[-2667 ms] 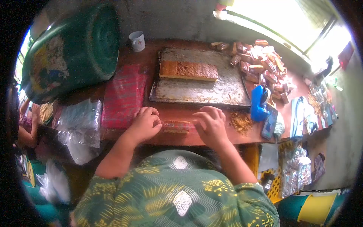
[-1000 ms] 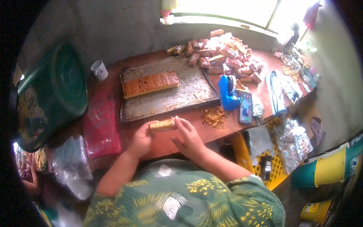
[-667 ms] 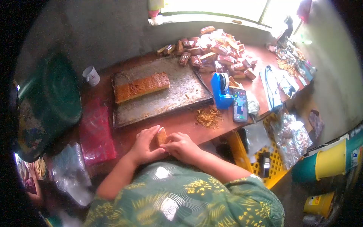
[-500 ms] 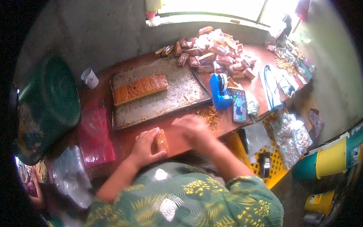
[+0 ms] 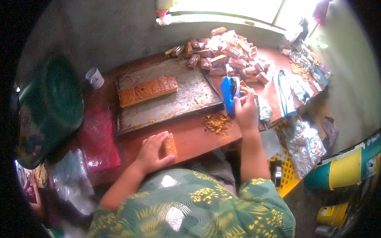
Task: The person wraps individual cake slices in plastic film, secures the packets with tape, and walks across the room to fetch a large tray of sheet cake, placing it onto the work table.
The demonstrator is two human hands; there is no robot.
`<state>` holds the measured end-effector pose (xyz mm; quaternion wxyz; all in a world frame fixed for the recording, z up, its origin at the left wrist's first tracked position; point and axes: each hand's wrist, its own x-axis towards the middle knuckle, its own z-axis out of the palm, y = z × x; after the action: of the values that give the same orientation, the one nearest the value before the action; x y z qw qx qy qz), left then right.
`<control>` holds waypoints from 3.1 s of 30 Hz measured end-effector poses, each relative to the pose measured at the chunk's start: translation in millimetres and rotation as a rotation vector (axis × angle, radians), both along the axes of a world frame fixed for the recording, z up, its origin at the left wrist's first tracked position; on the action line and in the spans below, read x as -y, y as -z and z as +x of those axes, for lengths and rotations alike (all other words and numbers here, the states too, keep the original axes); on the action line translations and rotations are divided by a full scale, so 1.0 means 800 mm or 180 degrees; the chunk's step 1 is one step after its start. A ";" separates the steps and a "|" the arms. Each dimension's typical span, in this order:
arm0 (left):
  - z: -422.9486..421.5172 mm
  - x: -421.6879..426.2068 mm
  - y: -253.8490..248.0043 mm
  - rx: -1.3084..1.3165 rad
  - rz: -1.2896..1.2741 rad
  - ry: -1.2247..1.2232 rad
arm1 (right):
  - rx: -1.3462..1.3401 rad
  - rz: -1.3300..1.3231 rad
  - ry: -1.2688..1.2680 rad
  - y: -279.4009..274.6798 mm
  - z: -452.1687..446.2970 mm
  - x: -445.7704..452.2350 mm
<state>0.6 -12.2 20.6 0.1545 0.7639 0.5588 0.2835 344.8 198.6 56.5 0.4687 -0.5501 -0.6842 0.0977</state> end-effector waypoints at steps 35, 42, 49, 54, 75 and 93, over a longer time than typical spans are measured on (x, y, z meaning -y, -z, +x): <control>-0.003 -0.004 0.021 0.0325 0.0536 -0.0263 | 0.0753 0.0489 0.0756 0.010 0.012 0.052; -0.003 -0.004 0.021 0.0340 0.0433 -0.0235 | 0.1319 -0.0914 0.0976 0.074 0.088 0.045; -0.002 -0.003 0.018 0.0402 0.0492 -0.0226 | 0.1008 -0.0704 0.1522 0.059 0.062 0.010; -0.004 -0.001 0.016 0.0428 0.0305 -0.0211 | 0.1199 -0.0279 0.1427 0.056 0.077 -0.003; -0.007 0.004 0.013 0.0698 0.0336 -0.0107 | 0.0791 0.0305 0.1086 0.069 0.037 0.014; -0.009 0.011 0.012 0.0943 0.1121 0.0021 | 0.1439 -0.1857 -0.2446 -0.031 -0.199 0.149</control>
<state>-6.3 -20.8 11.1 0.1001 0.7309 0.4693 0.4853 185.2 79.4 81.0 0.0675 -0.3747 -0.8647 0.3276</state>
